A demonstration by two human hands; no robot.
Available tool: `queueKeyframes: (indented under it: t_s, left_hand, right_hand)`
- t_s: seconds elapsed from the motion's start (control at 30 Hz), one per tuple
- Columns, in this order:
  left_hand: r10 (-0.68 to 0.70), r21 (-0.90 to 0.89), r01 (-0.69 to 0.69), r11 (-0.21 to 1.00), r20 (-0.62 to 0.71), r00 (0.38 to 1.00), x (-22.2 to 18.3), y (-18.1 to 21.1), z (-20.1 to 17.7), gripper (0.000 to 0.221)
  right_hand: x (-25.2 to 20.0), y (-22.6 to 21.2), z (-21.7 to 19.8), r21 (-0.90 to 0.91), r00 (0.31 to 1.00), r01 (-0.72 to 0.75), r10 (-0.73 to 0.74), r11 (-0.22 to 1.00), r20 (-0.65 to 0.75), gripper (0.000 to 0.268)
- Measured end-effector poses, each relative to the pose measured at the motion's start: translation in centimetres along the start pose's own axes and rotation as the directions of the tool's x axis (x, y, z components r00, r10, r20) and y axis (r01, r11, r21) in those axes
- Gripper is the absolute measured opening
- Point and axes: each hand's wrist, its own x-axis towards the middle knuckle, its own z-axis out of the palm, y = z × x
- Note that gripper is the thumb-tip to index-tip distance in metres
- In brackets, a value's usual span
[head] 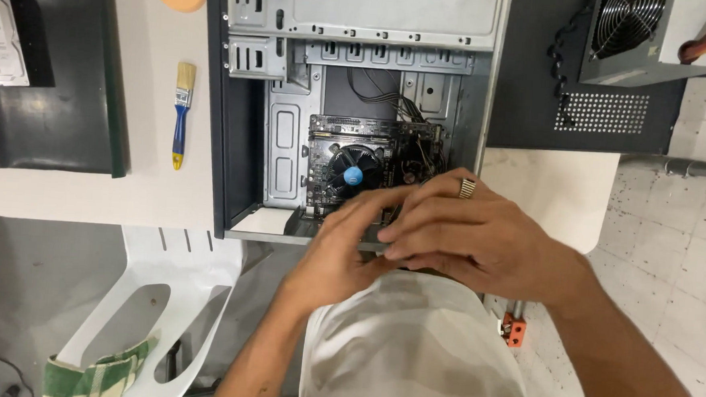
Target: Removing a motherboard from a computer case by unscrewing the mounting screws with a screwdriver.
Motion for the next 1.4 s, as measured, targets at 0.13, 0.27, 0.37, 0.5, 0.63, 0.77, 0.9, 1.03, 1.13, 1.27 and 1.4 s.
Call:
queueKeyframes:
  t_s: [0.13, 0.27, 0.37, 0.5, 0.63, 0.77, 0.9, 1.03, 1.13, 1.27, 1.4]
  left_hand:
    - [0.047, -0.083, -0.05, 0.995, -0.047, 0.998, -1.2, -2.5, 1.3, 0.021]
    - [0.074, 0.134, -0.047, 0.99, -0.212, 0.975, -0.1, -1.2, 1.9, 0.024]
    - [0.103, 0.286, -0.02, 0.958, -0.278, 0.955, 0.2, -1.0, 1.5, 0.031]
    - [-0.007, -0.052, 0.009, 0.999, 0.036, 0.999, -1.1, -2.6, 0.8, 0.046]
    - [0.096, 0.071, -0.083, 0.994, -0.195, 0.976, -0.1, -1.0, 1.7, 0.015]
    - [0.07, 0.121, -0.041, 0.992, -0.241, 0.968, 0.1, -1.0, 1.5, 0.023]
    - [0.025, -0.129, -0.029, 0.991, -0.034, 0.999, -1.2, -2.4, 1.4, 0.038]
    - [-0.058, 0.008, 0.064, 0.998, -0.325, 0.944, -0.5, -1.1, 2.8, 0.024]
    - [0.002, 0.104, 0.04, 0.994, -0.38, 0.925, 0.5, -0.5, 3.1, 0.031]
    - [-0.114, -0.028, 0.113, 0.993, -0.053, 0.992, 0.3, -0.3, 0.9, 0.044]
    - [0.001, -0.096, 0.001, 0.995, 0.012, 1.0, -0.4, -1.8, 1.4, 0.034]
  right_hand:
    - [-0.2, 0.2, -0.7, -0.039, 0.986, -0.076, 0.081, 0.996, 0.146, 0.023]
    - [0.8, -0.2, 0.6, 0.061, 0.994, -0.027, 0.033, 0.998, -0.104, 0.04]
    - [0.6, 0.0, 0.3, 0.014, 0.994, -0.001, 0.002, 1.0, -0.106, 0.021]
    - [0.0, 0.5, -0.6, -0.03, 0.992, 0.004, 0.0, 1.0, 0.128, 0.026]
    - [1.5, -0.3, 0.2, 0.002, 0.998, 0.065, -0.065, 0.998, -0.02, 0.015]
    - [0.9, 0.4, 0.0, -0.006, 1.0, 0.002, -0.002, 1.0, 0.018, 0.024]
    - [0.6, 0.5, -0.5, 0.044, 0.984, -0.006, -0.002, 0.999, 0.178, 0.026]
    - [0.9, 0.1, 0.9, -0.032, 0.994, -0.058, 0.055, 0.998, -0.099, 0.033]
    - [1.2, 0.1, 0.4, 0.034, 0.988, 0.046, -0.041, 0.998, -0.148, 0.021]
    - [0.7, 0.0, -0.3, -0.156, 0.996, 0.058, -0.068, 0.986, -0.061, 0.019]
    - [1.2, -0.5, -0.9, -0.065, 0.997, 0.061, -0.059, 0.996, 0.042, 0.019]
